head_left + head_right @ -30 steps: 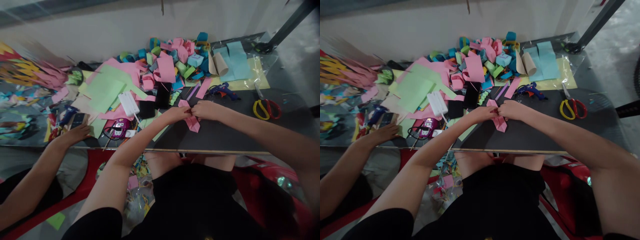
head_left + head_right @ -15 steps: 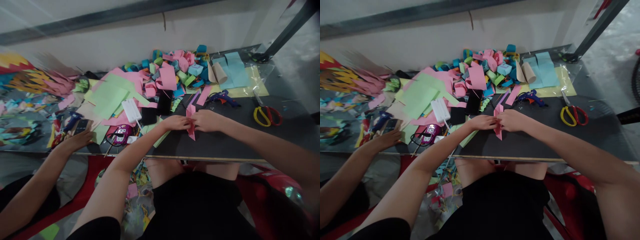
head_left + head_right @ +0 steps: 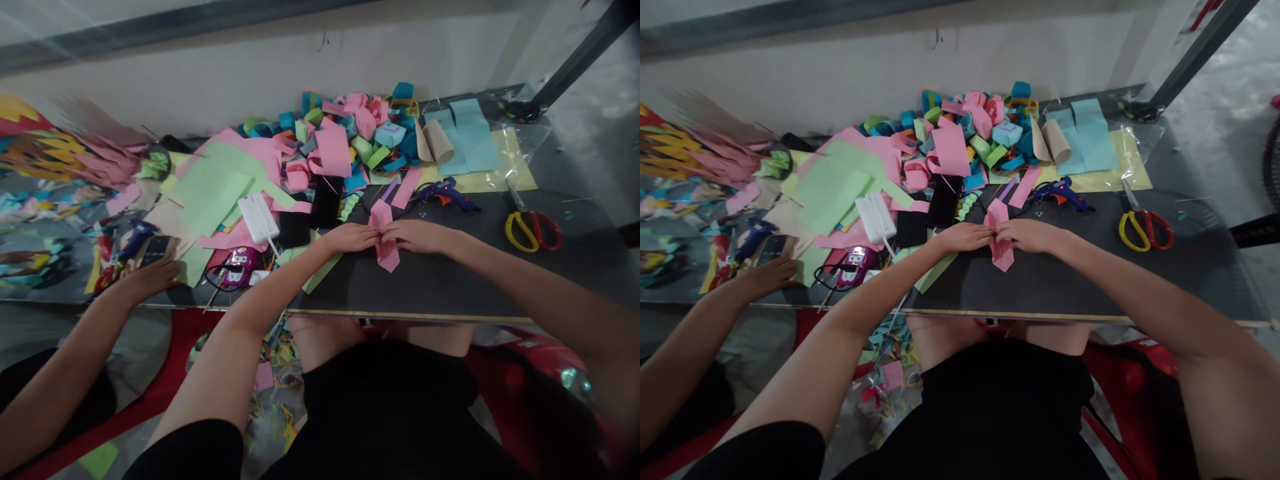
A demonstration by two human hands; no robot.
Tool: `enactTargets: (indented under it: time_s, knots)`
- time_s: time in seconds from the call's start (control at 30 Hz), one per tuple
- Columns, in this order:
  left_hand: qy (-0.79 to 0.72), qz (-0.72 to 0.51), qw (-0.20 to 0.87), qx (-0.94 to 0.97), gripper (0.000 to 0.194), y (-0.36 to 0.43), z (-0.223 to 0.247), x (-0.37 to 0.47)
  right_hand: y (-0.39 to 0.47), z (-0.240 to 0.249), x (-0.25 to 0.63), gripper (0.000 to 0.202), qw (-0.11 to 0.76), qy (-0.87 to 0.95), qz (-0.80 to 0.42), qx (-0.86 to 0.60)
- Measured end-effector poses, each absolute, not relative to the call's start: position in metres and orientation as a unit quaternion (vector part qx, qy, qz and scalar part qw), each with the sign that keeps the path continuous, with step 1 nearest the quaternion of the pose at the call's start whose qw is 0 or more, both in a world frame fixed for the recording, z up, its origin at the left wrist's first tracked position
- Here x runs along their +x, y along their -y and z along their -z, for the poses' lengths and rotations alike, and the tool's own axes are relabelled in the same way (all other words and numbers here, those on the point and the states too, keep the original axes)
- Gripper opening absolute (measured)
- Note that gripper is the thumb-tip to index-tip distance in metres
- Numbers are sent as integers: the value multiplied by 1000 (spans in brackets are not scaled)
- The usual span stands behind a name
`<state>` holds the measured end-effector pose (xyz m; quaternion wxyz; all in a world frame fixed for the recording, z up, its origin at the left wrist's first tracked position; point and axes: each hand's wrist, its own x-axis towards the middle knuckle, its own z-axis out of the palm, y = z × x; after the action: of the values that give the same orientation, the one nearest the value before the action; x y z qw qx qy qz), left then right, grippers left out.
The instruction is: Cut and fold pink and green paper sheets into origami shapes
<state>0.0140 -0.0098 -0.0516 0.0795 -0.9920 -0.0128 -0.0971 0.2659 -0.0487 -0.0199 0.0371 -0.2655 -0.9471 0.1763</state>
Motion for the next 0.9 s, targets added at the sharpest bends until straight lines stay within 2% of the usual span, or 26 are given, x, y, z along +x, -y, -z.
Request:
enactTargets:
  time_s: [0.2, 0.5, 0.67, 0.9]
  knots:
    - [33, 133, 45, -990, 26, 10, 58, 10, 48, 16, 267, 26, 30, 974, -86, -209]
    - [60, 124, 32, -990, 31, 11, 58, 10, 53, 16, 271, 14, 52, 972, -24, -229]
    - [126, 94, 8, -988, 31, 13, 57, 6, 54, 16, 290, 16, 77, 962, -26, -261]
    - [151, 72, -29, -985, 27, 14, 41, 13, 55, 8, 287, 20, 18, 957, -43, -287]
